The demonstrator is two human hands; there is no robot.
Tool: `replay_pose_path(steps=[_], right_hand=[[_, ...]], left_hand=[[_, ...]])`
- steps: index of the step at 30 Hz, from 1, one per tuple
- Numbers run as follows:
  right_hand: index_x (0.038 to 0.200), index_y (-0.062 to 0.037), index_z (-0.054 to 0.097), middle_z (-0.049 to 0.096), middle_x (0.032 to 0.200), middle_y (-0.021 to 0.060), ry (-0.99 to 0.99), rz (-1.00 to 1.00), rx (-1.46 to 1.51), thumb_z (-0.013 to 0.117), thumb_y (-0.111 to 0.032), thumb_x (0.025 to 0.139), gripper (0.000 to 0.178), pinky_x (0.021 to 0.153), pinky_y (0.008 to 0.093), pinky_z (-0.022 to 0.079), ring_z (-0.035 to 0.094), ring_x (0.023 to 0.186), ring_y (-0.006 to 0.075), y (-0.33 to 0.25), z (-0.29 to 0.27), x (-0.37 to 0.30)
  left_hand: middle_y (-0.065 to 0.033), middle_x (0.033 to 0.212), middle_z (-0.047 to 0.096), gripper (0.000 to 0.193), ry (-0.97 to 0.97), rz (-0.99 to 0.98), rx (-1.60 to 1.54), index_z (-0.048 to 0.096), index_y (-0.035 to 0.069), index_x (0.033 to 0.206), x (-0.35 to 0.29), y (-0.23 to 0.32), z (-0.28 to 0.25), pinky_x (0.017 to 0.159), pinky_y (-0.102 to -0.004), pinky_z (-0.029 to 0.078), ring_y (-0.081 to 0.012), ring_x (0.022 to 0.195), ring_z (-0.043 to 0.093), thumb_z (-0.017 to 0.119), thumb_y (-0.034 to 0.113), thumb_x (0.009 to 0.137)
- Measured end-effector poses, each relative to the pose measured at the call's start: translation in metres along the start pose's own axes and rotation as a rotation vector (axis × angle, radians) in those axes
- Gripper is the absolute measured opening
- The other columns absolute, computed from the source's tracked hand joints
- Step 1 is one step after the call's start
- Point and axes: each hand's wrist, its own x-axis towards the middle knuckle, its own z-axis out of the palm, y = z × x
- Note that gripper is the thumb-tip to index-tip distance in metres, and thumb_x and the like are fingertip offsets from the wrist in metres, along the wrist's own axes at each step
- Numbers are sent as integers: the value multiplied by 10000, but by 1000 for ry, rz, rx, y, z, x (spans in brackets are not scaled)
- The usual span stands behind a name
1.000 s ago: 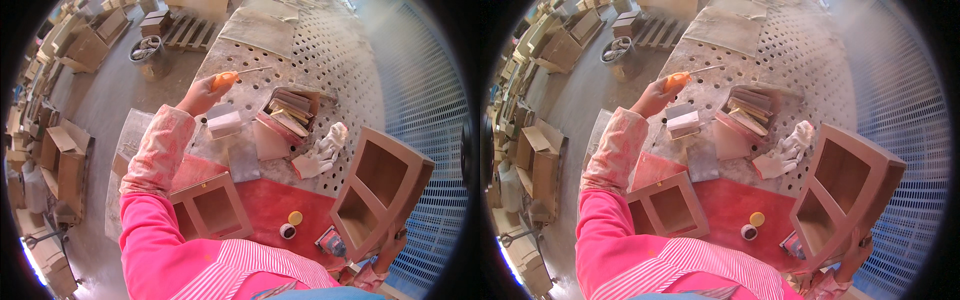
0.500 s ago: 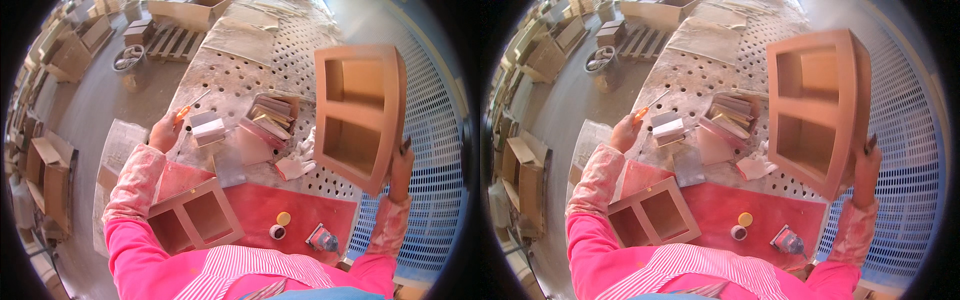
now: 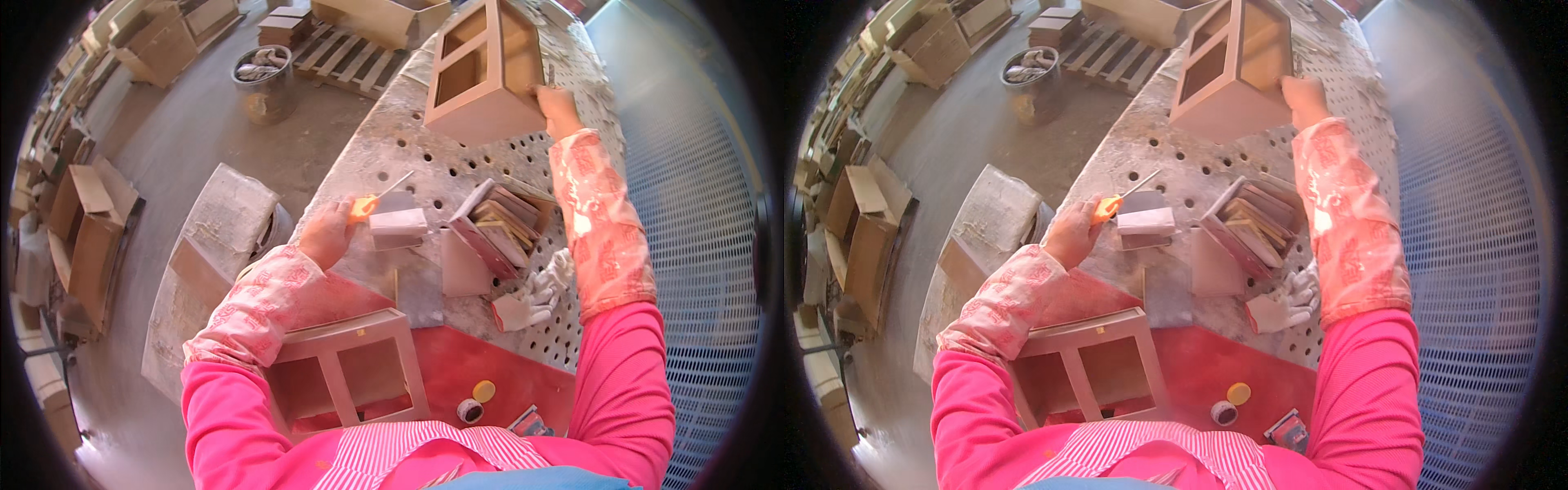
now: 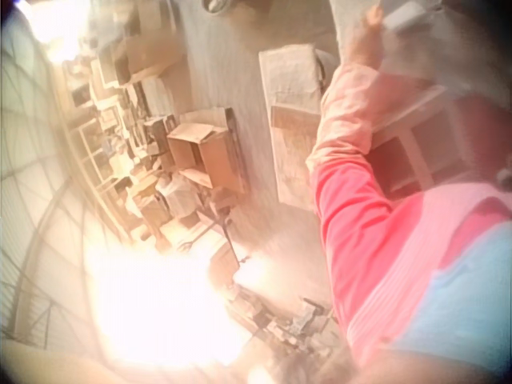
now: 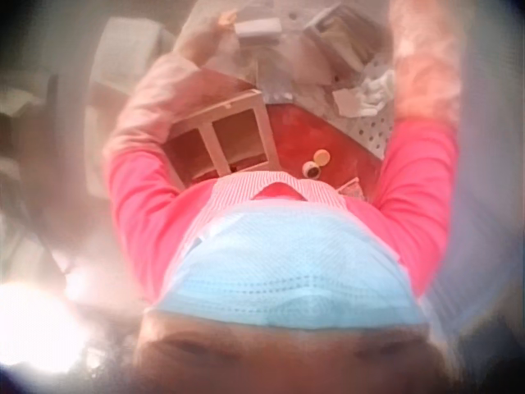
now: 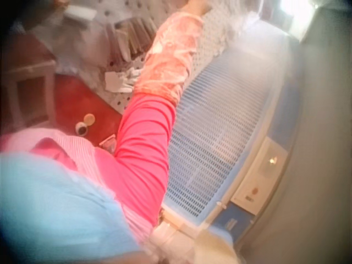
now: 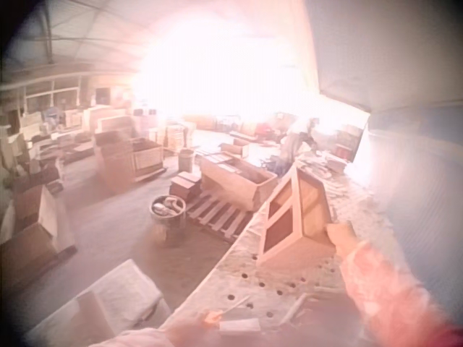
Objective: The person assembles a small wooden box by applying glue to the edges and joining the pieces. They then use a power sander to smooth the edges of a stack of wooden slats.
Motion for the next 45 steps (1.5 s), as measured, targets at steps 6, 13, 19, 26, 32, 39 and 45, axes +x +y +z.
replay_pose_path(steps=[6, 13, 19, 26, 32, 39, 45], right_hand=[[1046, 122, 730, 763, 995, 265, 75, -124, -212, 682, -155, 829, 355, 817, 471, 547, 756, 946, 399, 60, 85, 30], [1036, 46, 741, 737, 1097, 248, -244, -630, -1044, 615, -265, 923, 354, 868, 473, 561, 717, 1030, 435, 48, 95, 50], [1136, -95, 660, 555, 1037, 58, -641, -555, -300, 701, -386, 1019, 317, 781, 400, 470, 581, 886, 249, -31, -9, -102], [1089, -27, 809, 747, 971, 101, -1017, -411, -379, 767, -112, 999, 131, 753, 324, 558, 707, 847, 200, 3, -51, -413], [1311, -23, 699, 738, 1066, 167, -1188, -262, -38, 826, -122, 925, 418, 821, 401, 608, 746, 926, 343, 33, -33, -552], [1502, 67, 454, 712, 1284, 304, -1139, -11, 19, 855, -244, 917, 774, 923, 421, 604, 761, 1071, 384, 73, 16, -618], [1234, 83, 681, 766, 1017, 205, -1111, 209, -54, 860, -278, 911, 516, 779, 411, 570, 744, 893, 304, 64, 39, -604]], left_hand=[[-237, 1217, 678, 532, 18, 5, -36, 562, -3, 1482, 1, -5, 3, 962, -496, 531, -447, 1116, 659, 687, 195, 1004], [-254, 1201, 663, 517, 19, -26, -32, 574, 23, 1474, 5, -8, 3, 936, -515, 541, -474, 1073, 660, 698, 215, 1010], [-214, 1224, 746, 380, 130, -48, -110, 665, 38, 1394, 19, -19, -28, 948, -409, 560, -355, 1103, 727, 684, 200, 1051], [-161, 1125, 781, 359, 302, -55, -145, 671, 23, 1392, 2, -6, -109, 915, -368, 552, -217, 1018, 723, 617, 179, 1073], [-150, 1017, 768, 405, 373, -235, 61, 697, 71, 1370, -45, -9, -158, 889, -353, 558, -226, 951, 737, 710, 311, 1044], [-204, 960, 740, 343, 413, -250, -2, 710, 55, 1280, -118, 10, -178, 815, -411, 553, -367, 894, 731, 707, 288, 1028], [-229, 960, 734, 342, 413, -276, -26, 701, 31, 1269, -163, 21, -193, 812, -424, 545, -392, 892, 721, 697, 278, 1032]])
